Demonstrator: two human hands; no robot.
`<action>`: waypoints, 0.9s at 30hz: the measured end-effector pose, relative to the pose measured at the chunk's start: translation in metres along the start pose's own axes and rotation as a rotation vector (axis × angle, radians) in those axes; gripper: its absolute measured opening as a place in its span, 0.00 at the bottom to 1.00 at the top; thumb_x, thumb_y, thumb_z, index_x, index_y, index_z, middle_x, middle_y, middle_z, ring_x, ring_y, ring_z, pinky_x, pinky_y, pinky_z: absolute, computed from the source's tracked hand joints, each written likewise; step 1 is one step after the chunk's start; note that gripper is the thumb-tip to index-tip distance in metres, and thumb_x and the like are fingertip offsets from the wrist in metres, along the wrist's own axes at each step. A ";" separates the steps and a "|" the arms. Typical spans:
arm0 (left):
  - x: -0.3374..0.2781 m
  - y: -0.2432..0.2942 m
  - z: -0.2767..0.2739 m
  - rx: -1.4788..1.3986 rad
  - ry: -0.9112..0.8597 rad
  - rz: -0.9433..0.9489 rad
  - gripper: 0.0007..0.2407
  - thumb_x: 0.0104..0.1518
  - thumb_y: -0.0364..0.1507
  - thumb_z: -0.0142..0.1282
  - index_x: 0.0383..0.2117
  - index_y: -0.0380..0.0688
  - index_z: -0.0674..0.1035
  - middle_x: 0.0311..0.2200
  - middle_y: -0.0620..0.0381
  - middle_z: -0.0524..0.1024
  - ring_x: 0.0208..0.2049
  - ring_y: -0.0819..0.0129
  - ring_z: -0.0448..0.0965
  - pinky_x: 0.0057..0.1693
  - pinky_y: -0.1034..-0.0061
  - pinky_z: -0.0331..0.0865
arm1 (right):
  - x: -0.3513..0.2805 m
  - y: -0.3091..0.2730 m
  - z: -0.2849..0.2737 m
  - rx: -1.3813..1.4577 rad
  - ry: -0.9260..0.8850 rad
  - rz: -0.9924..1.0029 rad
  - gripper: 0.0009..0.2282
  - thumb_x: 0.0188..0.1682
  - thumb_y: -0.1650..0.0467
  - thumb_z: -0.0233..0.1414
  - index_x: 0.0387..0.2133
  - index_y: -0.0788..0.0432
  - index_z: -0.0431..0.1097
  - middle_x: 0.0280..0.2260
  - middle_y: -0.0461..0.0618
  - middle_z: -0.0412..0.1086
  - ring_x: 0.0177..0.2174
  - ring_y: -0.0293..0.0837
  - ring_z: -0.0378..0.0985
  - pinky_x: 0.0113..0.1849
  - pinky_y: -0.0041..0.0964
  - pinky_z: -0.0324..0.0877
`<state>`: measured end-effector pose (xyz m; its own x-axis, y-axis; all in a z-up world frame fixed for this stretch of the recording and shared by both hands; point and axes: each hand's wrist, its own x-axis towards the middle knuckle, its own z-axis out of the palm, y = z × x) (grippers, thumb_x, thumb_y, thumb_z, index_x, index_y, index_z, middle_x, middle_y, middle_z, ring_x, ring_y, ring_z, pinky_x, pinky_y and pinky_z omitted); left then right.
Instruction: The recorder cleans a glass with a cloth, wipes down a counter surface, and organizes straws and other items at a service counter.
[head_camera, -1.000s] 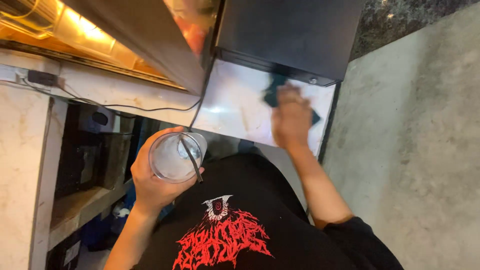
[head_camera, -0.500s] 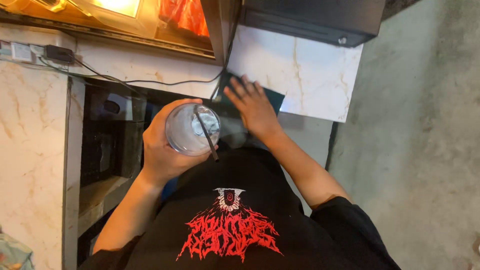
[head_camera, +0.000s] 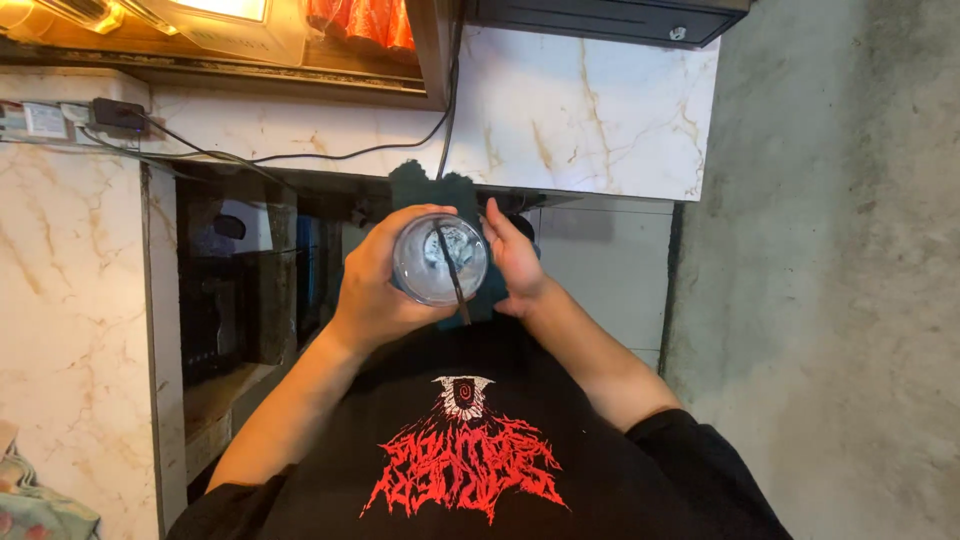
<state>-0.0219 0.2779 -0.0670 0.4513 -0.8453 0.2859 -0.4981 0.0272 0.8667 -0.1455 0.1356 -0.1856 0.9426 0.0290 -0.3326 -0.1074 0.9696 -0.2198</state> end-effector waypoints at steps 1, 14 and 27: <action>-0.001 -0.001 -0.002 0.001 -0.002 0.002 0.35 0.40 0.28 0.79 0.57 0.39 0.70 0.55 0.49 0.77 0.56 0.59 0.80 0.63 0.69 0.73 | -0.001 0.002 0.001 0.000 -0.002 -0.003 0.27 0.62 0.52 0.33 0.62 0.58 0.62 0.55 0.54 0.71 0.52 0.47 0.75 0.52 0.45 0.71; -0.011 0.003 -0.020 0.009 -0.214 0.017 0.34 0.36 0.33 0.78 0.54 0.40 0.73 0.51 0.49 0.79 0.51 0.55 0.83 0.57 0.68 0.76 | -0.006 -0.003 0.017 -0.691 0.316 0.347 0.42 0.48 0.40 0.22 0.63 0.51 0.65 0.59 0.48 0.69 0.58 0.41 0.65 0.60 0.46 0.53; -0.009 0.020 -0.056 0.000 -0.042 -0.034 0.34 0.37 0.31 0.77 0.54 0.37 0.73 0.52 0.49 0.80 0.54 0.63 0.82 0.61 0.70 0.75 | -0.090 -0.102 -0.065 -0.660 0.516 -0.307 0.30 0.57 0.51 0.40 0.63 0.61 0.62 0.60 0.56 0.67 0.58 0.51 0.68 0.57 0.42 0.66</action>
<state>0.0059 0.3157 -0.0289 0.4364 -0.8675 0.2388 -0.4832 -0.0021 0.8755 -0.2399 0.0179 -0.1930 0.7175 -0.4765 -0.5081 -0.1837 0.5741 -0.7979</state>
